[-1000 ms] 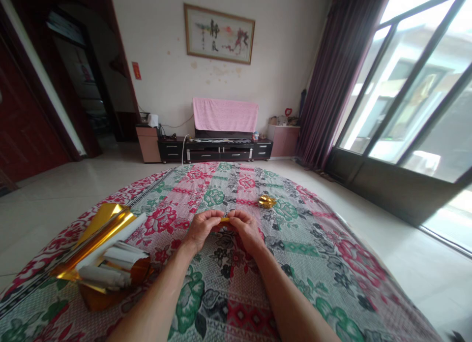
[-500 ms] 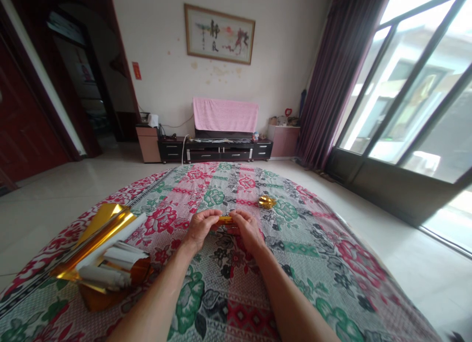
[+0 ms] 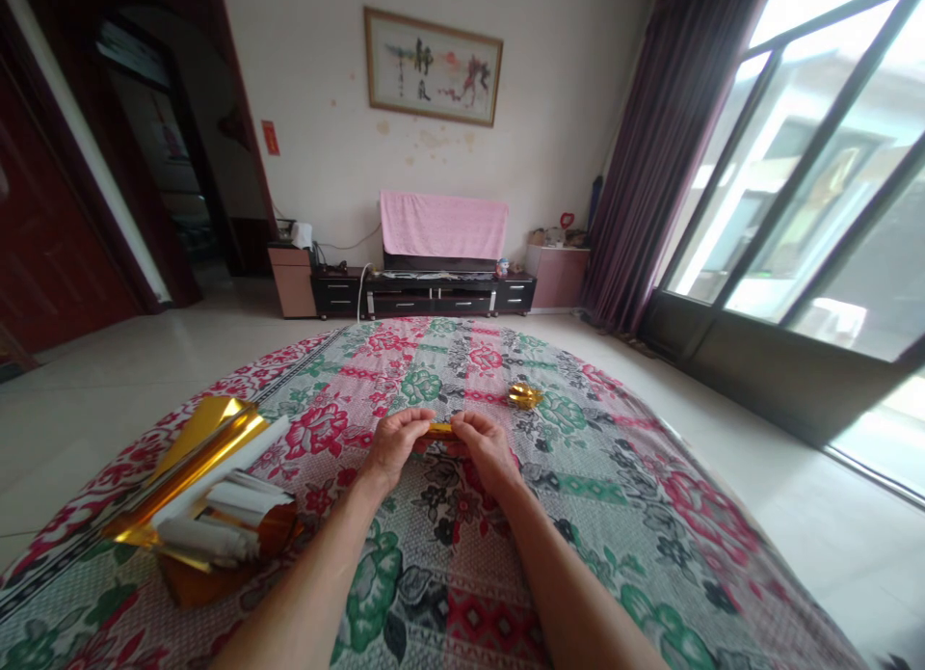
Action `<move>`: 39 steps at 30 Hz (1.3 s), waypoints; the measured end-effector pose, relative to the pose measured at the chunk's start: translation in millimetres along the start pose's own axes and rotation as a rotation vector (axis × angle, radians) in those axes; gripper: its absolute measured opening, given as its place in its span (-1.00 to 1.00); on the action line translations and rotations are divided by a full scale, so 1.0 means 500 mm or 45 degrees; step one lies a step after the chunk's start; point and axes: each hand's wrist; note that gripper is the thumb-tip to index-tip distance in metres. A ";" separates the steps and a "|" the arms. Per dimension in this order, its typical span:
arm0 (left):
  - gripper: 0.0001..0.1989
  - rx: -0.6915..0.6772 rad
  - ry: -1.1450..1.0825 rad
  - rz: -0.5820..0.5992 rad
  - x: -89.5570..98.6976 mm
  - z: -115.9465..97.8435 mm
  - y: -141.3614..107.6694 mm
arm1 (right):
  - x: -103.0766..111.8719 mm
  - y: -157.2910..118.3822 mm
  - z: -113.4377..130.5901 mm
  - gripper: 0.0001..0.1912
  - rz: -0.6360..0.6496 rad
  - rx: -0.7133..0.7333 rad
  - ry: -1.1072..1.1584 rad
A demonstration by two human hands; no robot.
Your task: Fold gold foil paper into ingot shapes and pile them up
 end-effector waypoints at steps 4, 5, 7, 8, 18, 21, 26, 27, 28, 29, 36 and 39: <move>-0.79 -0.003 0.024 -0.014 -0.002 -0.002 -0.001 | 0.000 0.001 0.000 -0.74 -0.010 0.004 -0.029; -0.79 -0.002 0.026 -0.014 -0.002 -0.003 -0.001 | 0.000 0.001 0.000 -0.74 -0.014 0.004 -0.031; -0.79 0.001 0.030 -0.015 -0.004 -0.005 -0.002 | -0.001 0.000 0.001 -0.74 -0.019 0.003 -0.028; -0.79 0.000 0.031 -0.016 -0.004 -0.005 -0.002 | -0.001 0.001 0.001 -0.74 -0.020 0.004 -0.026; -0.78 -0.009 0.001 0.006 -0.002 -0.001 0.000 | 0.002 0.003 -0.006 -0.72 -0.014 0.003 -0.026; -0.78 -0.001 -0.004 0.008 -0.003 -0.003 -0.002 | 0.003 0.003 -0.005 -0.70 -0.019 0.001 -0.044; -0.79 -0.014 0.001 0.005 -0.002 0.001 0.000 | 0.005 0.006 -0.008 -0.68 -0.020 0.002 -0.073; -0.79 -0.018 0.005 0.005 -0.001 0.002 0.000 | 0.005 0.007 -0.009 -0.69 -0.018 0.009 -0.066; -0.78 -0.024 0.012 0.005 -0.001 0.002 0.001 | 0.005 0.007 -0.009 -0.71 -0.014 0.022 -0.058; -0.78 -0.031 0.020 0.004 0.000 0.003 0.002 | 0.004 0.007 -0.009 -0.73 -0.009 0.038 -0.053; -0.78 -0.032 0.045 -0.006 0.002 0.001 0.003 | 0.001 0.003 -0.011 -0.84 0.046 0.078 -0.239; -0.77 -0.030 0.052 -0.007 0.002 0.002 0.003 | 0.003 0.005 -0.015 -0.81 0.053 0.074 -0.286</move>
Point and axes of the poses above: each hand's wrist, its own y-axis towards the middle knuckle, its own x-axis out of the back of the hand, z = x × y, and after that the axes turned 8 degrees about z, right-handed
